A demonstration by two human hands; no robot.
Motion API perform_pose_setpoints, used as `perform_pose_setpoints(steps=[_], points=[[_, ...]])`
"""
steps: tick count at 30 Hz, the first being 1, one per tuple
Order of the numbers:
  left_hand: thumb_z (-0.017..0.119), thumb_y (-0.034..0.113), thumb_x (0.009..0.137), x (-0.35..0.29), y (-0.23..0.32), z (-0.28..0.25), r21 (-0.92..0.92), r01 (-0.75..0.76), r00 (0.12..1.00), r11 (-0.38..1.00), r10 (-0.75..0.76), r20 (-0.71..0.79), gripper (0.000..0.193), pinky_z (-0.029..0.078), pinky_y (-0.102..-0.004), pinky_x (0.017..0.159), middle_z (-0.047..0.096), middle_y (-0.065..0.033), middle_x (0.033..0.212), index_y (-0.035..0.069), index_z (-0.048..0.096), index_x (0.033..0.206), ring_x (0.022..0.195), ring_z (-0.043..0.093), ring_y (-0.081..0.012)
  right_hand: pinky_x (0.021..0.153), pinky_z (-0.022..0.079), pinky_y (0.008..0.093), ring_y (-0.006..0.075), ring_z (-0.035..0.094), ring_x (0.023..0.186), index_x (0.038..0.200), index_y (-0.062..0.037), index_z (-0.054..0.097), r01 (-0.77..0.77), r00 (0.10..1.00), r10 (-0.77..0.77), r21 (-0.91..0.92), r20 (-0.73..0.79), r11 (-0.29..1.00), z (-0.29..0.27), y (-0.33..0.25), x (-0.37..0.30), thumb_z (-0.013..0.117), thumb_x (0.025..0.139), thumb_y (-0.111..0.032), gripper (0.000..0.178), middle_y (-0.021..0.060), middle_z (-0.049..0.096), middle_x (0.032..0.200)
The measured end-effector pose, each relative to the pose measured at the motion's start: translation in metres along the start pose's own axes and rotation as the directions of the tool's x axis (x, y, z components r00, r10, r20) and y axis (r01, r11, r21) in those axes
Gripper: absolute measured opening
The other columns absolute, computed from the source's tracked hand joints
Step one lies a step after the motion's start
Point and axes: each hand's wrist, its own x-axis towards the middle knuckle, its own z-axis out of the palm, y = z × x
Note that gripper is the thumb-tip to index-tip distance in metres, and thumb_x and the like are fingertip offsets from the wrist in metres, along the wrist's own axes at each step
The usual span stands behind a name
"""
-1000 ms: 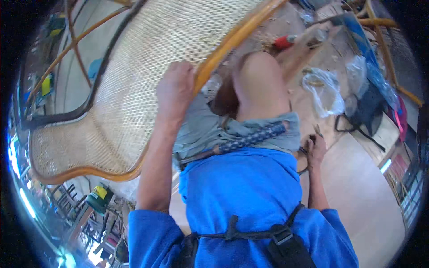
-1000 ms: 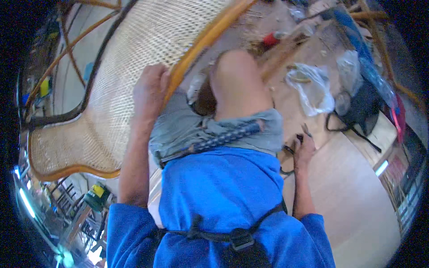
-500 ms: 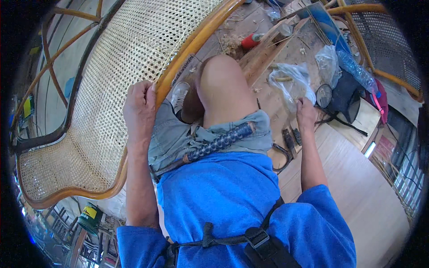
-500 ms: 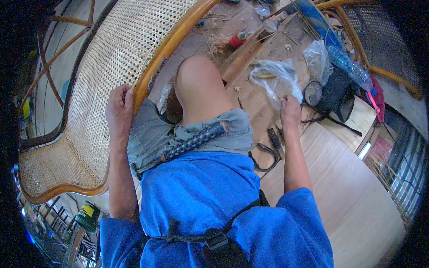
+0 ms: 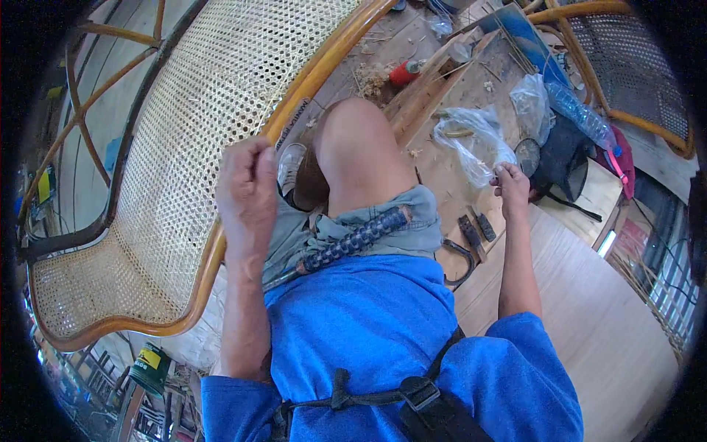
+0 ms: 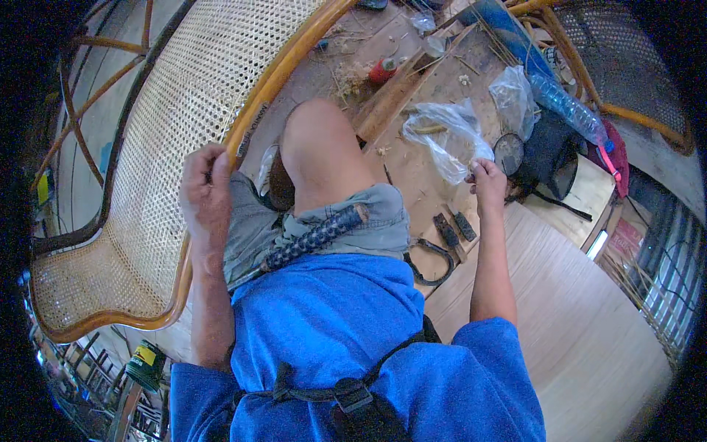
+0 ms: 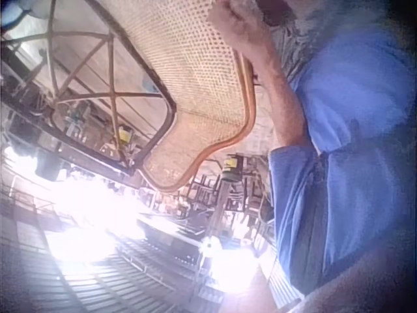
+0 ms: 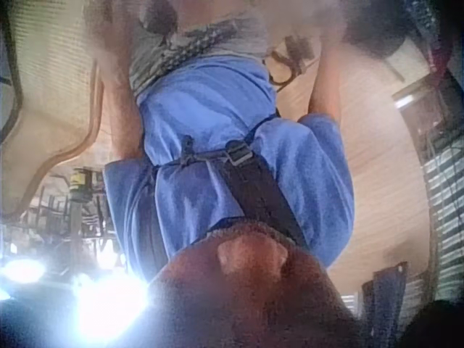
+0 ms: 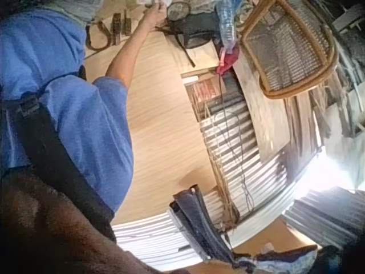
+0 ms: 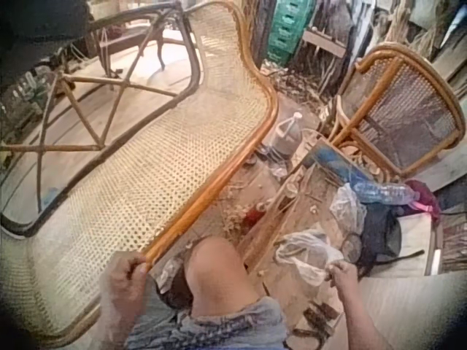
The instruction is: The person is repairing a rattan chair seat by weaving a thin cane strip into the existing mesh. They use a hammer to tap the strip into place and a pair of pliers to pull the strip through the weave. The person works on the edge of the seat, securing the strip along the wooden frame.
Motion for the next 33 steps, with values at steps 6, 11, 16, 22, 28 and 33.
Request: perform_pose_setpoints(steps=[6, 11, 16, 22, 28, 33], points=[[0.057, 0.008, 0.087, -0.008, 0.040, 0.029, -0.196, -0.063, 0.976, 0.979, 0.101, 0.191, 0.015, 0.045, -0.0275, 0.075, 0.059, -0.0072, 0.088, 0.001, 0.060, 0.099, 0.082, 0.056, -0.0140, 0.046, 0.042, 0.0210, 0.0110, 0.060, 0.059, 0.093, -0.0030, 0.061, 0.090, 0.995, -0.077, 0.287, -0.057, 0.954, -0.004, 0.001, 0.002, 0.058, 0.088, -0.013, 0.011, 0.0032, 0.061, 0.074], [0.050, 0.022, 0.094, -0.009, 0.071, 0.074, -0.613, 0.369, 0.838, 0.699, 0.034, 0.545, 0.024, 0.044, -0.0235, 0.077, 0.059, -0.0027, 0.090, 0.003, 0.060, 0.106, 0.085, 0.055, -0.0103, 0.047, 0.044, 0.0209, 0.0115, 0.059, 0.057, 0.092, -0.0033, 0.059, -0.049, 0.994, 0.004, 0.432, 0.106, 0.900, 0.005, -0.052, -0.032, 0.056, 0.089, -0.010, 0.008, 0.0044, 0.061, 0.074], [0.042, 0.040, 0.096, -0.011, 0.082, 0.137, -0.556, 0.830, 0.557, -0.044, 0.119, 0.822, 0.039, 0.045, -0.0271, 0.071, 0.061, -0.0031, 0.092, 0.005, 0.058, 0.106, 0.083, 0.057, -0.0133, 0.048, 0.044, 0.0210, 0.0093, 0.058, 0.060, 0.100, -0.0014, 0.058, -0.001, 0.939, -0.064, 0.189, 0.337, 0.982, 0.044, -0.130, -0.105, 0.055, 0.089, -0.008, 0.013, 0.0047, 0.062, 0.077], [0.040, 0.040, 0.097, -0.015, 0.063, 0.128, -0.374, 0.862, 0.480, -0.343, 0.308, 0.822, 0.039, 0.048, -0.0314, 0.066, 0.061, -0.0037, 0.094, 0.005, 0.056, 0.104, 0.081, 0.059, -0.0167, 0.048, 0.041, 0.0185, 0.0068, 0.055, 0.057, 0.103, 0.0001, 0.058, 0.131, 0.886, -0.182, 0.146, 0.427, 0.981, 0.080, -0.150, -0.135, 0.056, 0.086, -0.004, 0.017, 0.0037, 0.063, 0.079], [0.048, 0.023, 0.094, -0.025, 0.059, 0.113, -0.573, 0.809, 0.588, -0.133, 0.198, 0.784, 0.024, 0.050, -0.0288, 0.069, 0.061, -0.0037, 0.093, 0.003, 0.056, 0.105, 0.077, 0.059, -0.0159, 0.051, 0.042, 0.0189, 0.0065, 0.055, 0.059, 0.101, 0.0000, 0.059, 0.106, 0.888, -0.148, 0.121, 0.435, 0.987, 0.087, -0.155, -0.143, 0.056, 0.085, -0.003, 0.017, 0.0040, 0.063, 0.081], [0.058, 0.014, 0.089, -0.027, 0.060, 0.100, -0.595, 0.804, 0.592, -0.002, 0.101, 0.800, 0.018, 0.049, -0.0241, 0.068, 0.059, -0.0001, 0.089, 0.005, 0.057, 0.104, 0.073, 0.057, -0.0101, 0.054, 0.041, 0.0199, 0.0043, 0.052, 0.063, 0.096, -0.0014, 0.064, 0.252, 0.923, -0.251, 0.033, 0.291, 0.967, 0.079, -0.155, -0.145, 0.060, 0.084, -0.007, 0.014, 0.0017, 0.063, 0.079]])
